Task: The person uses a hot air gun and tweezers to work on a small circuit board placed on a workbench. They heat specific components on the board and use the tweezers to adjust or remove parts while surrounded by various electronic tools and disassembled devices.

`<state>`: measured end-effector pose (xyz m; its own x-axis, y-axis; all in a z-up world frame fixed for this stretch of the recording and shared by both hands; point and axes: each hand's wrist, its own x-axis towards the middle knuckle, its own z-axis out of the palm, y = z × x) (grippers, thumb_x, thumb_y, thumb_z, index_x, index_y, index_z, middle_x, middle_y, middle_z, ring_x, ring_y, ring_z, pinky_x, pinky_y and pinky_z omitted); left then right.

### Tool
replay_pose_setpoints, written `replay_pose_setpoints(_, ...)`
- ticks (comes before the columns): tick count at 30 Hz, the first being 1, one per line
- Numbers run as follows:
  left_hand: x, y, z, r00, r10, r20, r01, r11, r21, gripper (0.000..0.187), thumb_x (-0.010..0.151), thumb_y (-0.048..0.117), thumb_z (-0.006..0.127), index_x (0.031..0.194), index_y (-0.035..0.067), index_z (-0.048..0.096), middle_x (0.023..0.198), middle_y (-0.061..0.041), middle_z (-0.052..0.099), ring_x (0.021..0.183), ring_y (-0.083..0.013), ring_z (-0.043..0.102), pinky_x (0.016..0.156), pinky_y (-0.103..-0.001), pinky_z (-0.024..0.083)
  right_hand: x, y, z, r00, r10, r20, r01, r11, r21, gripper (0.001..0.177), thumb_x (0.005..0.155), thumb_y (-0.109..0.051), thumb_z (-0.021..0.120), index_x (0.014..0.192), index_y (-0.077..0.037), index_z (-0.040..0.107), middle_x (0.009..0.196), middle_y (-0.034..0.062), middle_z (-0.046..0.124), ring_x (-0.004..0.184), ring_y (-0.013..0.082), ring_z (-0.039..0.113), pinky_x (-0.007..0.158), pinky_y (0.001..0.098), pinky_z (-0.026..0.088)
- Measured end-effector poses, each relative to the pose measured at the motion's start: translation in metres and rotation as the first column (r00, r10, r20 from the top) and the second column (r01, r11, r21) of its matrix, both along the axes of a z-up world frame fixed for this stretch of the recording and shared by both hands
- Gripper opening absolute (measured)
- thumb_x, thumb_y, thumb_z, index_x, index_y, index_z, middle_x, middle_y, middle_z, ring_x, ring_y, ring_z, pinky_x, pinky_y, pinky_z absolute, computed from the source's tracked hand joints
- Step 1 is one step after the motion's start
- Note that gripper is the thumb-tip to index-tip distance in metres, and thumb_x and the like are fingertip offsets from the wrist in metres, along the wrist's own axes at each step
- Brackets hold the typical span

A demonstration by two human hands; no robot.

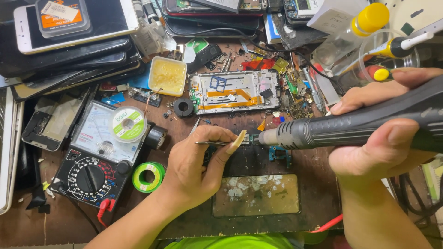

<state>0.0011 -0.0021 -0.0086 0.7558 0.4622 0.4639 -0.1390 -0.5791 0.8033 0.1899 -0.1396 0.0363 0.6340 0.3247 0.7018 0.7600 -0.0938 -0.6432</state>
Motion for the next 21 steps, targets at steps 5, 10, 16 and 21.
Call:
replay_pose_setpoints(5,-0.0002,0.0002,-0.0022,1.000,0.000,-0.001,0.000,1.000,0.002,0.016,0.100,0.004,0.065,0.113,0.003,0.055,0.102,-0.010,0.069,0.087,-0.0252,0.074,0.074,-0.033,0.058,-0.0020,0.0052,0.0053,0.998,-0.015,0.054,0.016,1.000,-0.020,0.074,0.109,-0.049,0.030,0.064,0.007,0.046,0.059,0.0145,0.035,0.128,0.0262,0.039,0.075,0.0375,0.046)
replay_pose_setpoints(10,-0.0001,0.0002,-0.0024,1.000,0.001,-0.011,-0.001,1.000,0.003,0.017,0.100,0.005,0.065,0.114,0.003,0.054,0.103,-0.010,0.070,0.088,-0.0252,0.075,0.073,-0.034,0.058,-0.0002,0.0011,0.0008,1.000,-0.007,0.005,0.007,1.000,-0.009,0.076,0.108,-0.054,0.032,0.067,0.008,0.049,0.068,0.0169,0.035,0.130,0.0226,0.038,0.072,0.0369,0.049)
replay_pose_setpoints(16,-0.0001,0.0004,-0.0018,1.000,-0.007,-0.001,0.007,1.000,0.005,0.017,0.100,0.003,0.065,0.113,0.003,0.054,0.102,-0.010,0.069,0.086,-0.0248,0.074,0.073,-0.033,0.058,-0.0006,-0.0003,-0.0005,0.999,0.007,-0.040,-0.007,1.000,0.009,0.075,0.107,-0.056,0.036,0.069,0.008,0.048,0.093,0.0268,0.044,0.114,0.0255,0.047,0.071,0.0362,0.048)
replay_pose_setpoints(21,0.0000,0.0005,-0.0017,1.000,-0.003,0.001,0.003,1.000,0.012,0.017,0.100,0.003,0.065,0.113,0.003,0.054,0.102,-0.009,0.069,0.086,-0.0246,0.074,0.074,-0.033,0.058,-0.0011,-0.0015,0.0011,0.999,0.005,-0.034,-0.006,0.999,-0.032,0.078,0.107,-0.058,0.034,0.070,0.008,0.051,0.093,0.0264,0.044,0.124,0.0247,0.043,0.075,0.0362,0.047)
